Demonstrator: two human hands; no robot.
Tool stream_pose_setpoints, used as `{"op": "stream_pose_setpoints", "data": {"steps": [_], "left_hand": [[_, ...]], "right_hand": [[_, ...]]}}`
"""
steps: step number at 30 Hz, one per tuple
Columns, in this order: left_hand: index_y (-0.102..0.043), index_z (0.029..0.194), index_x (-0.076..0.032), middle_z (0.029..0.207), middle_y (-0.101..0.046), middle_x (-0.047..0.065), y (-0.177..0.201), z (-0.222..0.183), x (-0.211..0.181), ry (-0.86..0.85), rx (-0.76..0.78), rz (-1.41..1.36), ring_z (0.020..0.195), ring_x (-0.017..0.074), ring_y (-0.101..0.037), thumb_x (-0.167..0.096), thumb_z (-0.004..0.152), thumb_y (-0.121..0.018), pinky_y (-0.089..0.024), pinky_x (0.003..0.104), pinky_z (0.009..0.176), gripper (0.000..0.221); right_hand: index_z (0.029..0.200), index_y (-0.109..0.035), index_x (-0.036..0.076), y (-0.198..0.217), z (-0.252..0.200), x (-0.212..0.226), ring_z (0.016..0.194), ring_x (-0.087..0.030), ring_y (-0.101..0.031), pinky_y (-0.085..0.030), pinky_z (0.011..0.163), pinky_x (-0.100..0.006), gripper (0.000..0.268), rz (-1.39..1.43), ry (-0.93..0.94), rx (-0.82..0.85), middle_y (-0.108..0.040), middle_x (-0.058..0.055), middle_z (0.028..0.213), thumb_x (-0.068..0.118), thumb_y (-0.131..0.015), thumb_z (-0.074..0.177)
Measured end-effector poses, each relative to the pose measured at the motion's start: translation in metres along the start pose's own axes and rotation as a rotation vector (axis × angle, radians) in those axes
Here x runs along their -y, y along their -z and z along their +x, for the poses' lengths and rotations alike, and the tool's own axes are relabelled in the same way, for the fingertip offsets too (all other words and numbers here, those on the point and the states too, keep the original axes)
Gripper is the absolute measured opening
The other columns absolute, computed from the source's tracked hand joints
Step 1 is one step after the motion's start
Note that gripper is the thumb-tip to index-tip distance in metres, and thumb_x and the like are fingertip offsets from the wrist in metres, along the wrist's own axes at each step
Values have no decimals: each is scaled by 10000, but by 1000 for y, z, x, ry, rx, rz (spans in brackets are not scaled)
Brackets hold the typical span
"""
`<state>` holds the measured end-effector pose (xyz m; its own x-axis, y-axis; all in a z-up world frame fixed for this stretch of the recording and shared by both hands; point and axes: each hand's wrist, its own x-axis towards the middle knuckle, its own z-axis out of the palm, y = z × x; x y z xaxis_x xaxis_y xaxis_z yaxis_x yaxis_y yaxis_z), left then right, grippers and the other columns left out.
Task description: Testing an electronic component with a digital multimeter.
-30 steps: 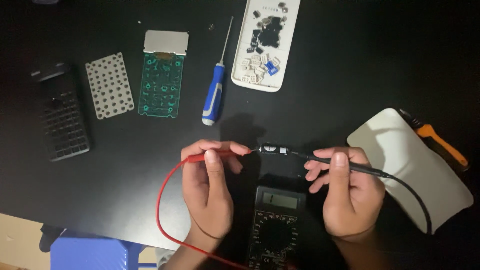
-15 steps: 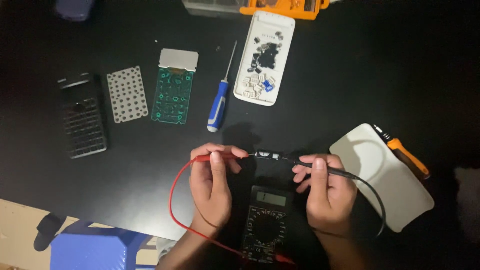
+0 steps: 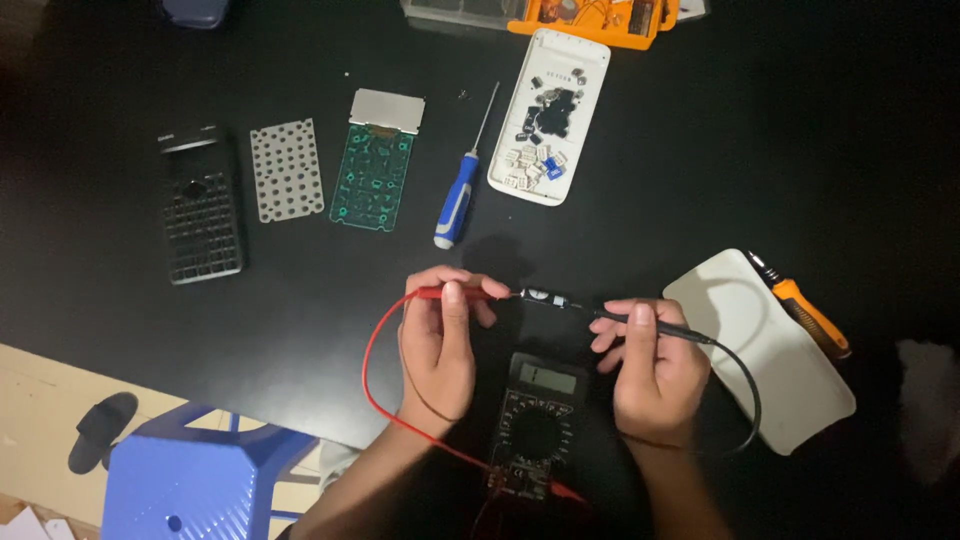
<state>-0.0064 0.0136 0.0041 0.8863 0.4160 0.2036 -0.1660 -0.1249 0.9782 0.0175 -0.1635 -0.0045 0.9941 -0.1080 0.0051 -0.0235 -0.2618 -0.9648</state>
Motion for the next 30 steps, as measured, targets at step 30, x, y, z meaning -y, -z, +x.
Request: {"op": "stream_pose_setpoints", "data": {"steps": [30], "left_hand": [[-519, 1082, -13, 855, -764, 218, 0, 4, 3, -9, -24, -45, 593, 246, -635, -144, 1102, -392, -530, 342, 652, 184]], "right_hand": [[931, -649, -91, 0, 6, -8, 521, -283, -668, -569, 416, -358, 395, 49, 165, 2, -693, -238, 697, 152, -399, 1115]]}}
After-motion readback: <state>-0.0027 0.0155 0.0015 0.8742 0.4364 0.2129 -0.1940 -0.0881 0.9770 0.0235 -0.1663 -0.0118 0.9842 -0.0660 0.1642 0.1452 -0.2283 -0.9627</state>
